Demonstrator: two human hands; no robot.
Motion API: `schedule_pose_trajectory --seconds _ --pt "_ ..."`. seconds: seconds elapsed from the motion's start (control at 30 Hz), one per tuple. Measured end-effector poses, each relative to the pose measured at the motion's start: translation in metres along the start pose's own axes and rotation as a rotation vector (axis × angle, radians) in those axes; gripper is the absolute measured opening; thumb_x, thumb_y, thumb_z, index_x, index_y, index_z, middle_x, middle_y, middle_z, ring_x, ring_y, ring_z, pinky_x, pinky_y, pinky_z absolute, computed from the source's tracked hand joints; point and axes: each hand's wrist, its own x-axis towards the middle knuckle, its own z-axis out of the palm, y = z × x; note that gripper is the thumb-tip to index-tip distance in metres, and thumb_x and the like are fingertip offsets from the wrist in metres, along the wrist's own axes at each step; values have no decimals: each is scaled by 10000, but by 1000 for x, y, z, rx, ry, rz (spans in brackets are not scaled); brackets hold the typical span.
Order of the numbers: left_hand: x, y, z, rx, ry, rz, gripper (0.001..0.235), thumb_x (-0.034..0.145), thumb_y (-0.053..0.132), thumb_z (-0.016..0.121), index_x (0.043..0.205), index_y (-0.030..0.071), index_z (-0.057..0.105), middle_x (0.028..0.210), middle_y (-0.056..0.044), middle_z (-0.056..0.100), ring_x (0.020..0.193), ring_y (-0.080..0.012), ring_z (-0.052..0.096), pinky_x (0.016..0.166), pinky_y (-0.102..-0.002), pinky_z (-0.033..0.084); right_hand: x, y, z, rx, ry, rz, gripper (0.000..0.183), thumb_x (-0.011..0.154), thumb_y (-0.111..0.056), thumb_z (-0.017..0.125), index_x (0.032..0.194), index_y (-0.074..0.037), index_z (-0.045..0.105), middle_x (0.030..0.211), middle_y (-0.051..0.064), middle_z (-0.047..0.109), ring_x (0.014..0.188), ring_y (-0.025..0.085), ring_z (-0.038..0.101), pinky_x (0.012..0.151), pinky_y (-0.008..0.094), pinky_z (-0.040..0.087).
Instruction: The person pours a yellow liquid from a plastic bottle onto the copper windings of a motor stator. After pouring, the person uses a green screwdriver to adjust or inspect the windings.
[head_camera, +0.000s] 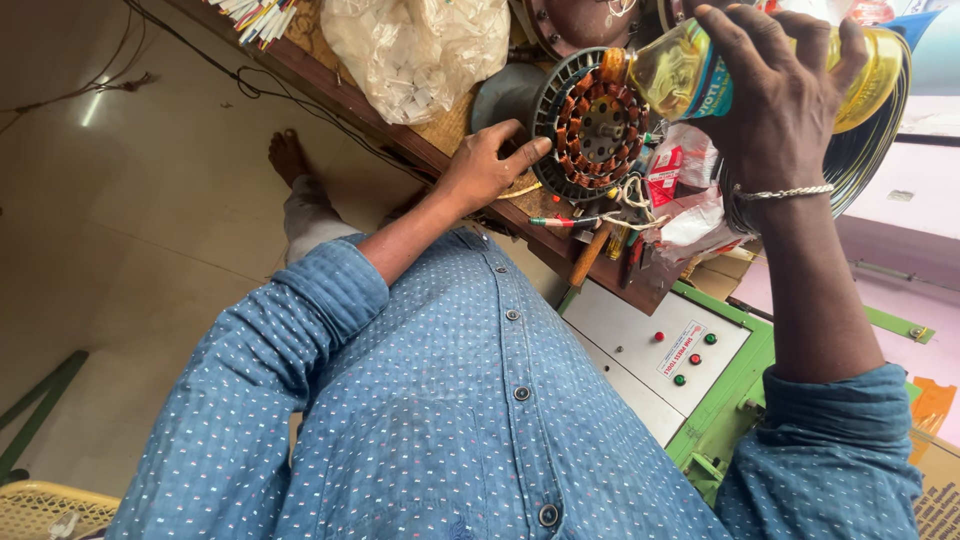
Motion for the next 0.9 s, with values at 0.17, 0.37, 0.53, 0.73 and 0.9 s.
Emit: schedule_pose_trajectory --seconds 0.17,0.37,0.53,0.73,0.9 --pt "-1 6 -4 -10 -17 -19 586 936 593 626 981 11 673 911 -187 721 879 -319 722 800 -447 538 0 7 -5 46 -20 14 733 802 -340 880 1462 -194 596 1456 46 653 1354 271 528 1200 550 231" --pt "0 6 -6 -15 -10 -17 566 922 570 650 994 9 674 920 -203 717 886 -346 717 790 -446 535 -5 11 -5 65 -54 83 743 798 -345 895 1465 -203 600 1435 54 665 1304 281 539 1176 538 270" --pt "1 -3 -4 12 5 19 604 937 572 666 1122 -4 676 1045 -230 718 1014 -363 704 860 -439 533 -18 16 -2 129 -95 174 750 803 -386 896 1467 -201 599 1427 79 662 1319 310 543 1139 556 273" --pt "0 4 -10 8 -67 -67 602 921 587 635 1105 17 694 1025 -186 740 983 -309 721 854 -417 535 -31 19 6 101 -126 215 777 808 -449 886 1487 -208 595 1415 70 670 1320 303 547 1131 556 278" --pt "-3 17 -16 -13 -97 -92 568 927 580 628 1026 25 696 931 -149 735 890 -262 708 809 -399 531 -41 18 8 160 -130 266 840 781 -473 899 1533 -238 607 1401 49 675 1302 299 553 1131 546 295"
